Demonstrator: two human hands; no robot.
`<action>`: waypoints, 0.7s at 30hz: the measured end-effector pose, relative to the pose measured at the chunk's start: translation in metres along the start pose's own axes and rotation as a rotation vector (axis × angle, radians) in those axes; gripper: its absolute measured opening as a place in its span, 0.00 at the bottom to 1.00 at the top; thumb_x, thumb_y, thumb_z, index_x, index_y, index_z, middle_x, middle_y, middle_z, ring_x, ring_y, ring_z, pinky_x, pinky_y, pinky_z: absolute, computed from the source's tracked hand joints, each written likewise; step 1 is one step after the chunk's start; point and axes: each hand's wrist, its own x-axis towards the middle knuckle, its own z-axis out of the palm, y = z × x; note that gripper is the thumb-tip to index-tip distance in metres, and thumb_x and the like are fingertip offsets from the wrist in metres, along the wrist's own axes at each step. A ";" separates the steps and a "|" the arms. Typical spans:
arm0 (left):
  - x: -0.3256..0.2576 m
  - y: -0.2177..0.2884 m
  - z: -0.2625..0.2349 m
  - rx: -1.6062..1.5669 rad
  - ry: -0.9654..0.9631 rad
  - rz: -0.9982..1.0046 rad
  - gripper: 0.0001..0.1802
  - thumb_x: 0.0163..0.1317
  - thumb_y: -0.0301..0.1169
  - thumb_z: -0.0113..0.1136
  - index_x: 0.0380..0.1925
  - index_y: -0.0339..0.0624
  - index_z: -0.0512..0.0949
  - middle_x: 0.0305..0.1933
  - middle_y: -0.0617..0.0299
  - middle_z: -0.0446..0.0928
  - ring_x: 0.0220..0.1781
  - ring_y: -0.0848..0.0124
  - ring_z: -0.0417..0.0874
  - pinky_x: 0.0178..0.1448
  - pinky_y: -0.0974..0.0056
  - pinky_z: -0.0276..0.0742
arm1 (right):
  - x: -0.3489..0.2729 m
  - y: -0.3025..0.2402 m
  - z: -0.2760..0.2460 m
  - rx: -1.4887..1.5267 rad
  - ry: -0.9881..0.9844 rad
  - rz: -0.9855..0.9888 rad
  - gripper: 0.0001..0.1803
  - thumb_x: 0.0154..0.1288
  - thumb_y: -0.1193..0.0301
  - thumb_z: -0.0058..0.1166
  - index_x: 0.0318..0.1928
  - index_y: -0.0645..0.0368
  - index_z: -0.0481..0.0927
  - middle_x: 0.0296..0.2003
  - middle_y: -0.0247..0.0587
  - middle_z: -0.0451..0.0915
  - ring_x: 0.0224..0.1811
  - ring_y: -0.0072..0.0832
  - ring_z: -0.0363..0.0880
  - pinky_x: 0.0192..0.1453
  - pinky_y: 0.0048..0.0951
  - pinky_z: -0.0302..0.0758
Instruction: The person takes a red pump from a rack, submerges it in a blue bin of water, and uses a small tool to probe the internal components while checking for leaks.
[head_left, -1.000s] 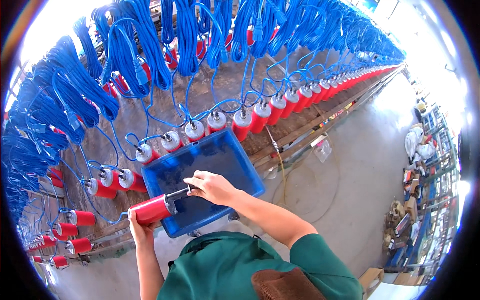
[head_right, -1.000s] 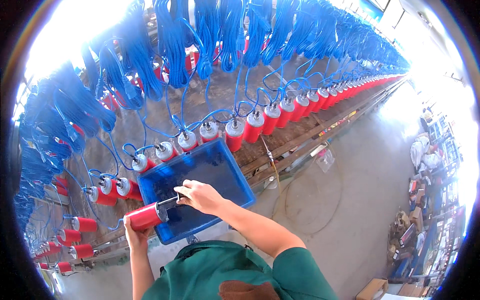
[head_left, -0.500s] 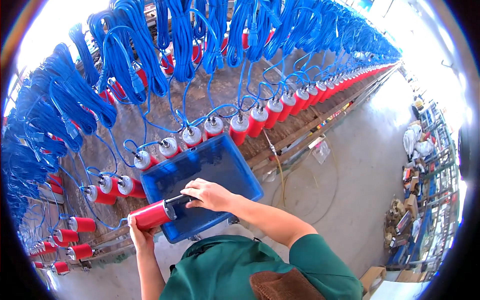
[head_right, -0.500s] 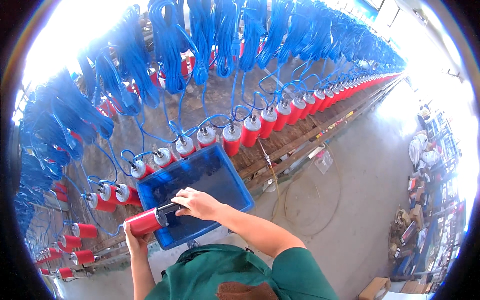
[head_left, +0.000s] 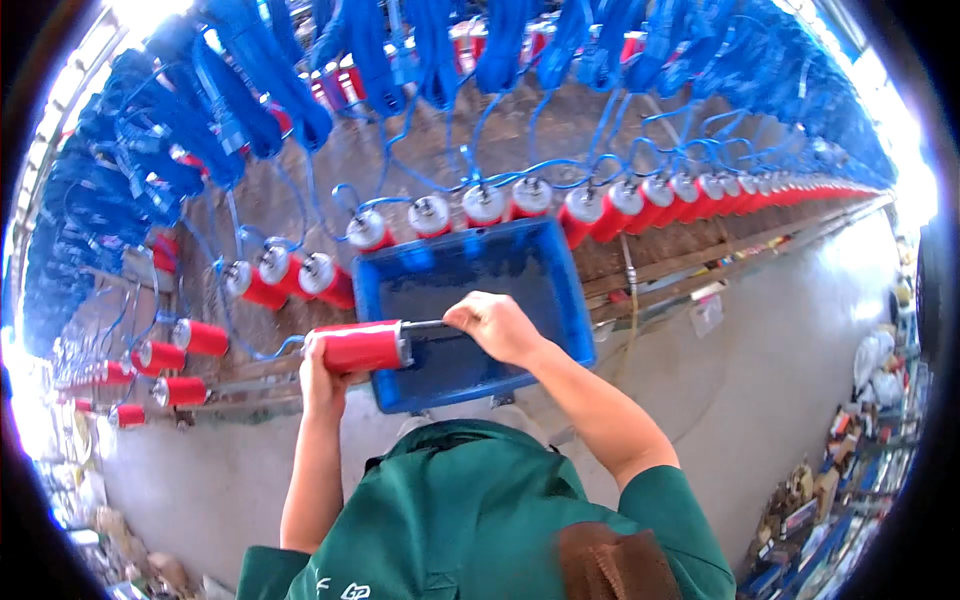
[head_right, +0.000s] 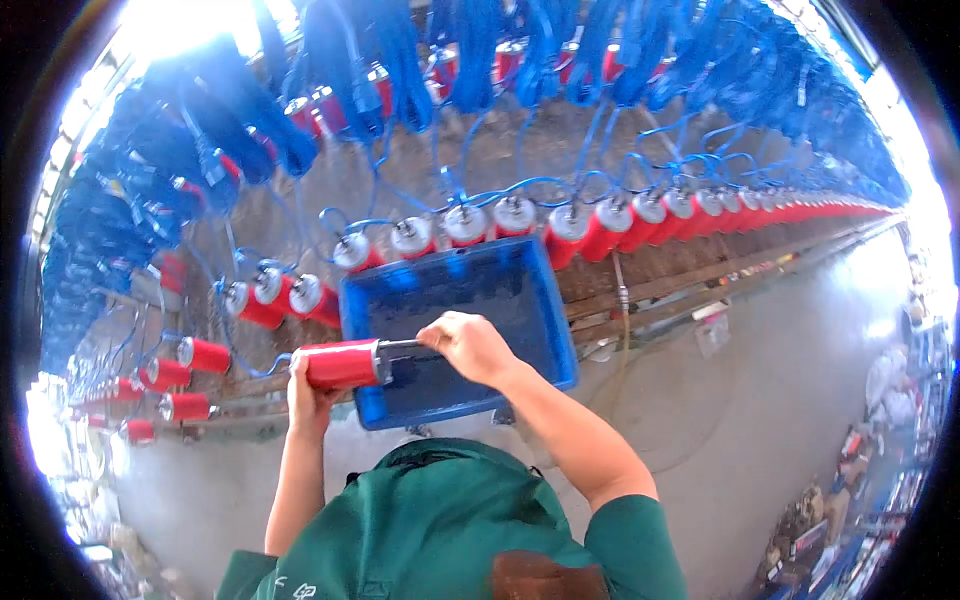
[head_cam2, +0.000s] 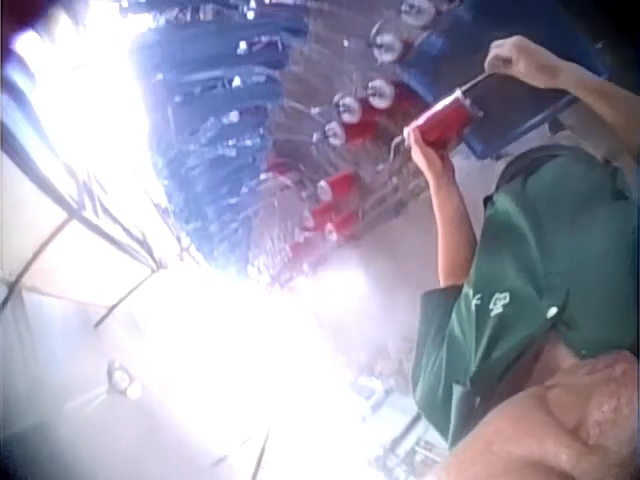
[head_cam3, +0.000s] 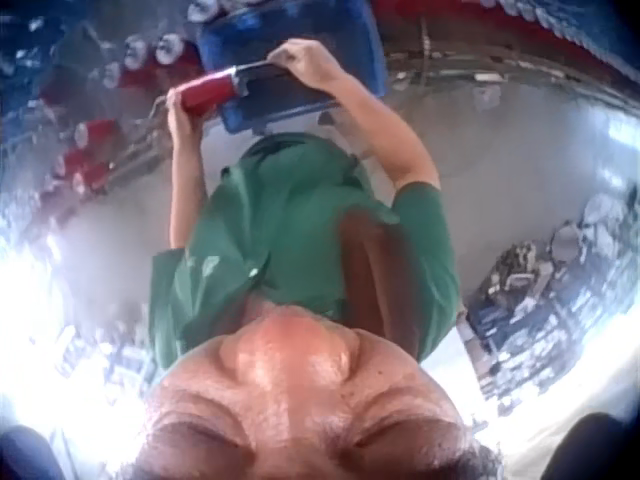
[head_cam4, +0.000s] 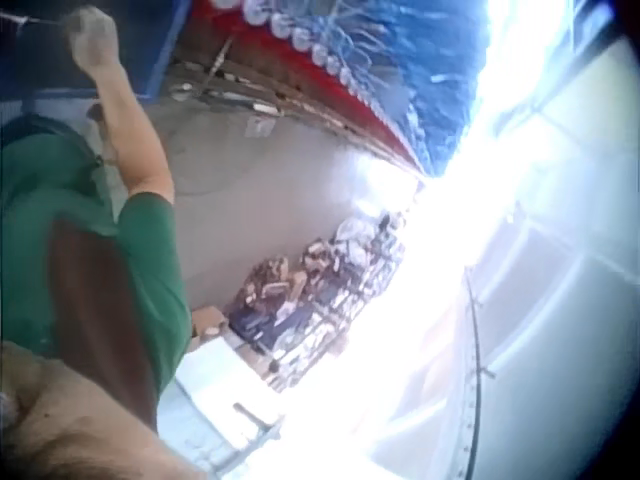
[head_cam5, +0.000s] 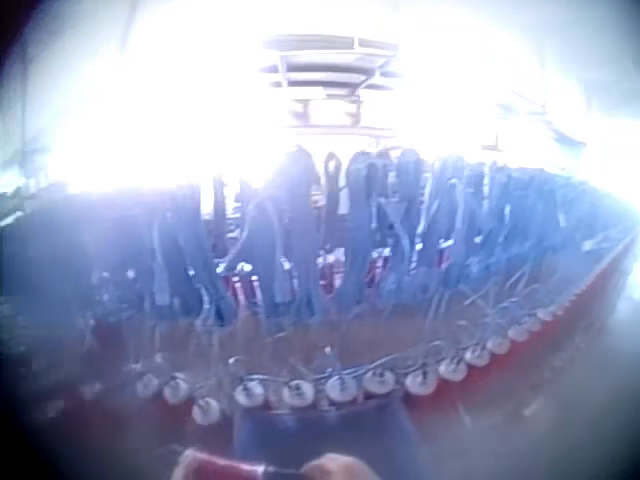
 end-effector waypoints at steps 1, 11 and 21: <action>-0.003 0.003 0.004 0.018 -0.014 0.013 0.31 0.71 0.57 0.59 0.60 0.43 0.74 0.55 0.50 0.84 0.56 0.55 0.88 0.55 0.46 0.90 | 0.004 0.000 0.005 0.265 -0.075 0.348 0.17 0.76 0.58 0.61 0.47 0.61 0.85 0.32 0.42 0.86 0.30 0.33 0.84 0.36 0.32 0.80; -0.017 0.009 0.015 0.022 0.088 0.039 0.30 0.74 0.53 0.54 0.59 0.37 0.72 0.53 0.45 0.85 0.52 0.53 0.91 0.48 0.49 0.93 | -0.006 -0.009 -0.005 0.049 -0.110 0.042 0.25 0.74 0.56 0.66 0.56 0.66 0.80 0.44 0.45 0.83 0.45 0.35 0.86 0.51 0.38 0.83; -0.016 0.009 0.014 -0.011 0.035 0.046 0.28 0.74 0.53 0.56 0.60 0.41 0.71 0.53 0.48 0.84 0.51 0.54 0.90 0.48 0.50 0.92 | 0.000 -0.025 0.005 0.482 -0.060 0.538 0.28 0.77 0.51 0.60 0.63 0.59 0.78 0.32 0.40 0.83 0.29 0.26 0.84 0.29 0.27 0.78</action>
